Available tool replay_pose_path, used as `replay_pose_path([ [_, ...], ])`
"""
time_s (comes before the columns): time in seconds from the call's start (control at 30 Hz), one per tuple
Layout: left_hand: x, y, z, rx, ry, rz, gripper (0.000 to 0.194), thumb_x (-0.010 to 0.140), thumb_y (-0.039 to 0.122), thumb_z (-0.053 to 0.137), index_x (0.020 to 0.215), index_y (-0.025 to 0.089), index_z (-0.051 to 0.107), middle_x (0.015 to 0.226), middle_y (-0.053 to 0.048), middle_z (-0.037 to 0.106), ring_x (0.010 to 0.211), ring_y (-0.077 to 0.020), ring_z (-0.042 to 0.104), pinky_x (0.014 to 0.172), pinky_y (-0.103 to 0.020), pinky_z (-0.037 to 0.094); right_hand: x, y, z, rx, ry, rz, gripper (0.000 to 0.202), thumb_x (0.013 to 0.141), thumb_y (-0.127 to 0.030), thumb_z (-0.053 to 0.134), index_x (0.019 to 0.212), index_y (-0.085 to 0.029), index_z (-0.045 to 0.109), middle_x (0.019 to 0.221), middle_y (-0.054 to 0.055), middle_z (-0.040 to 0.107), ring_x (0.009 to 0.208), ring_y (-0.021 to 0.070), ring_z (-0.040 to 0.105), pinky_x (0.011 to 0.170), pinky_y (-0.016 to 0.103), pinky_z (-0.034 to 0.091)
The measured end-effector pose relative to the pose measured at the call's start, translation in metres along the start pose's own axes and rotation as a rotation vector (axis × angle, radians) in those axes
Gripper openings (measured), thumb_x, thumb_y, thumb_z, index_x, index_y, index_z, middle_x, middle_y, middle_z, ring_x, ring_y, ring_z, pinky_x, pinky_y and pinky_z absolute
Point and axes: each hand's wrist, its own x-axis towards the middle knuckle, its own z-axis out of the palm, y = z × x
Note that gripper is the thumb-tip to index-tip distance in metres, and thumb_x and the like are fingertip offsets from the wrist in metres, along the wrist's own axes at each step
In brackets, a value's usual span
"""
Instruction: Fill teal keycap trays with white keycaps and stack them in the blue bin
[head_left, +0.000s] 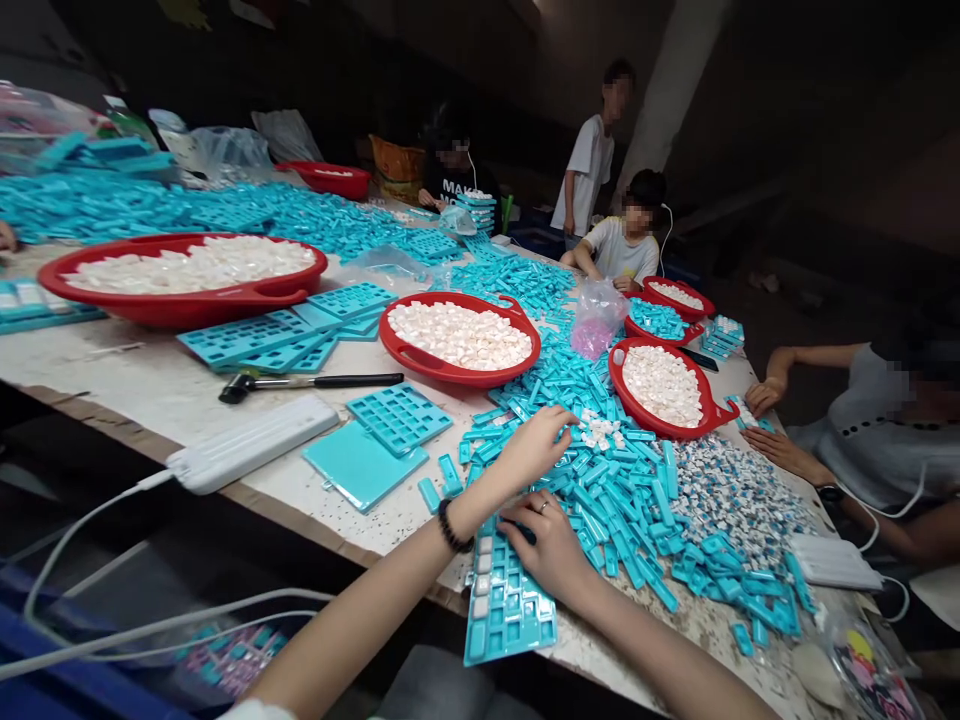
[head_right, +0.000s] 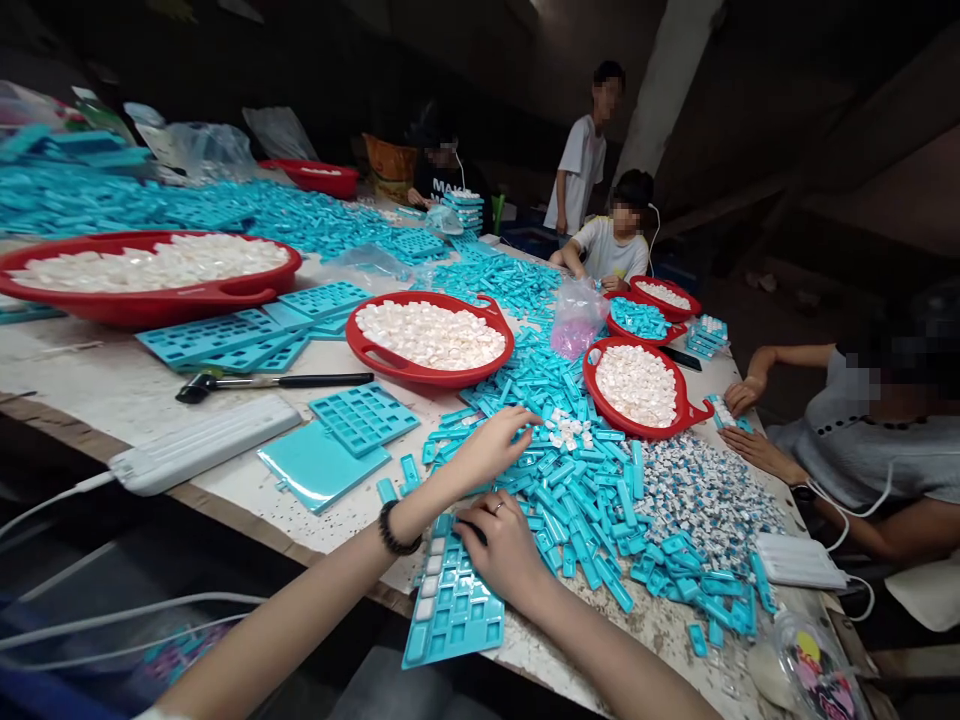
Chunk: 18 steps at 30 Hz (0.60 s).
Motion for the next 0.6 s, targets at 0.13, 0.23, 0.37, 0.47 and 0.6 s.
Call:
replay_pose_path([
  [0.13, 0.038, -0.009, 0.029, 0.079, -0.078, 0.05, 0.017, 0.093, 0.014, 0.055, 0.098, 0.019, 0.071, 0.099, -0.009, 0.073, 0.101, -0.0244, 0.067, 0.093, -0.035, 0.051, 0.002, 0.001, 0.002, 0.022, 0.003, 0.042, 0.015, 0.089, -0.014, 0.072, 0.1, -0.022, 0.073, 0.097, 0.004, 0.068, 0.098, 0.0229, 0.064, 0.09, 0.038, 0.051],
  [0.23, 0.045, -0.015, 0.038, 0.119, -0.091, 0.056, 0.015, 0.095, 0.016, 0.056, 0.093, 0.019, 0.071, 0.091, -0.008, 0.073, 0.096, -0.0225, 0.069, 0.09, -0.031, 0.052, 0.003, 0.001, 0.005, 0.01, 0.003, 0.071, 0.018, 0.085, -0.013, 0.075, 0.1, -0.022, 0.072, 0.098, 0.004, 0.068, 0.098, 0.0239, 0.064, 0.09, 0.039, 0.051],
  [0.37, 0.04, -0.018, 0.036, 0.139, -0.066, 0.05, 0.019, 0.099, 0.022, 0.053, 0.102, 0.021, 0.071, 0.101, -0.008, 0.076, 0.097, -0.0219, 0.072, 0.089, -0.029, 0.053, 0.004, -0.001, 0.004, 0.012, -0.019, 0.101, 0.018, 0.085, -0.013, 0.075, 0.1, -0.024, 0.073, 0.098, 0.004, 0.068, 0.099, 0.0246, 0.064, 0.09, 0.039, 0.05],
  [0.47, 0.033, -0.017, 0.028, 0.133, -0.018, 0.025, 0.027, 0.102, 0.028, 0.047, 0.116, 0.022, 0.069, 0.119, -0.009, 0.075, 0.109, -0.0235, 0.071, 0.094, -0.032, 0.053, 0.005, -0.004, 0.001, 0.033, -0.024, 0.117, 0.02, 0.086, -0.014, 0.075, 0.102, -0.024, 0.074, 0.1, 0.004, 0.069, 0.101, 0.0245, 0.065, 0.092, 0.039, 0.05],
  [0.6, 0.025, -0.016, 0.022, 0.118, 0.006, -0.017, 0.031, 0.103, 0.032, 0.046, 0.121, 0.023, 0.07, 0.118, -0.006, 0.077, 0.107, -0.0236, 0.073, 0.092, -0.031, 0.055, 0.005, -0.005, 0.003, 0.041, -0.006, 0.122, 0.019, 0.084, -0.014, 0.077, 0.1, -0.023, 0.075, 0.1, 0.004, 0.07, 0.102, 0.0244, 0.066, 0.093, 0.039, 0.051],
])
